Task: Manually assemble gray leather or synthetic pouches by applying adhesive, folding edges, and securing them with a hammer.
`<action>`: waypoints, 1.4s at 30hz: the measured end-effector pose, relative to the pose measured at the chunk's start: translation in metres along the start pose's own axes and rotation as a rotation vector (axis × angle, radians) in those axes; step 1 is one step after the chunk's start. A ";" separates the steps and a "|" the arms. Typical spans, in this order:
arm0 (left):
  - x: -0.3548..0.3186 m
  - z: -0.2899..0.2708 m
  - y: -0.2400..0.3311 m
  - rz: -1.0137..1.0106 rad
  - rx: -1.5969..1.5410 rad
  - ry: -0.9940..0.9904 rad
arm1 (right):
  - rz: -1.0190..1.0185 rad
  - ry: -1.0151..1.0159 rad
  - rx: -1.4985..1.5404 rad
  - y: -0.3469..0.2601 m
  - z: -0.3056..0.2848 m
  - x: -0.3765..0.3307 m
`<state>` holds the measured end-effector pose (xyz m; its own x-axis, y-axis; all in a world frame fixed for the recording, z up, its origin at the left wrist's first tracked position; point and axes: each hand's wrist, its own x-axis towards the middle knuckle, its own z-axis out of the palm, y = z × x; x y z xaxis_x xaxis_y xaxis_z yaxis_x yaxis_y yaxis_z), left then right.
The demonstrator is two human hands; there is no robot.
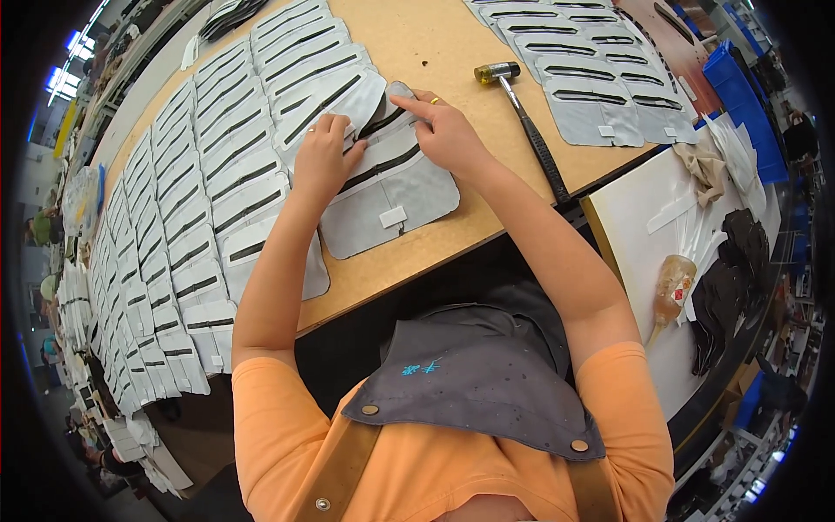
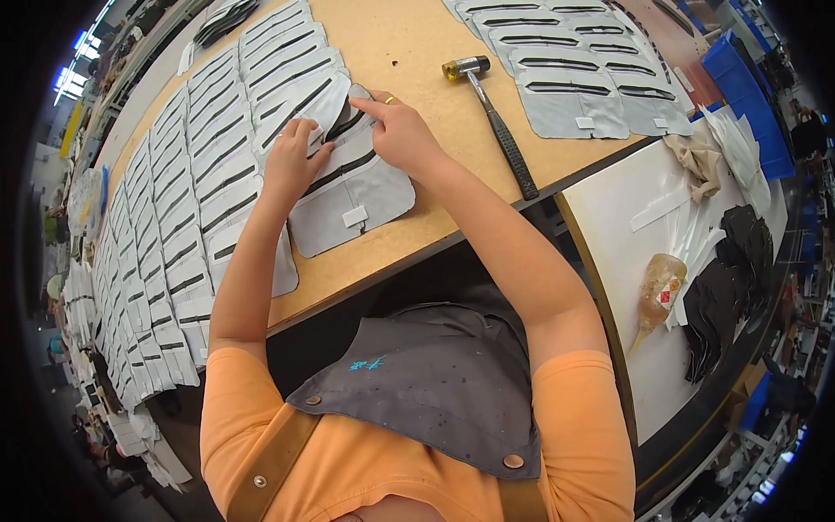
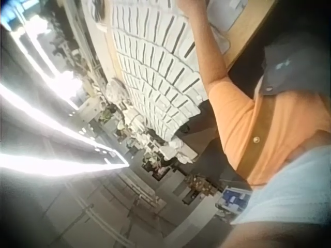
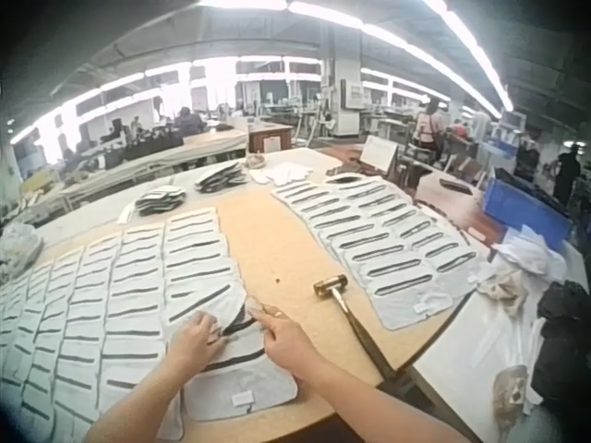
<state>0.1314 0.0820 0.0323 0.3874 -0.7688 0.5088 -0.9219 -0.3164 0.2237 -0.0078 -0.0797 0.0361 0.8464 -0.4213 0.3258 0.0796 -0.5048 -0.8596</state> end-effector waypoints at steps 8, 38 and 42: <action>0.006 -0.012 -0.001 -0.281 -0.100 0.242 | -0.084 0.038 -0.032 -0.007 -0.001 -0.001; -0.065 0.015 0.132 0.066 -0.356 -0.213 | 0.466 -0.191 -0.223 -0.025 -0.059 -0.085; -0.064 0.017 0.131 0.082 -0.390 -0.186 | 0.533 -0.180 0.112 -0.014 -0.056 -0.086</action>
<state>-0.0141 0.0803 0.0146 0.2714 -0.8811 0.3874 -0.8624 -0.0439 0.5044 -0.1113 -0.0789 0.0425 0.8605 -0.4557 -0.2277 -0.3357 -0.1710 -0.9263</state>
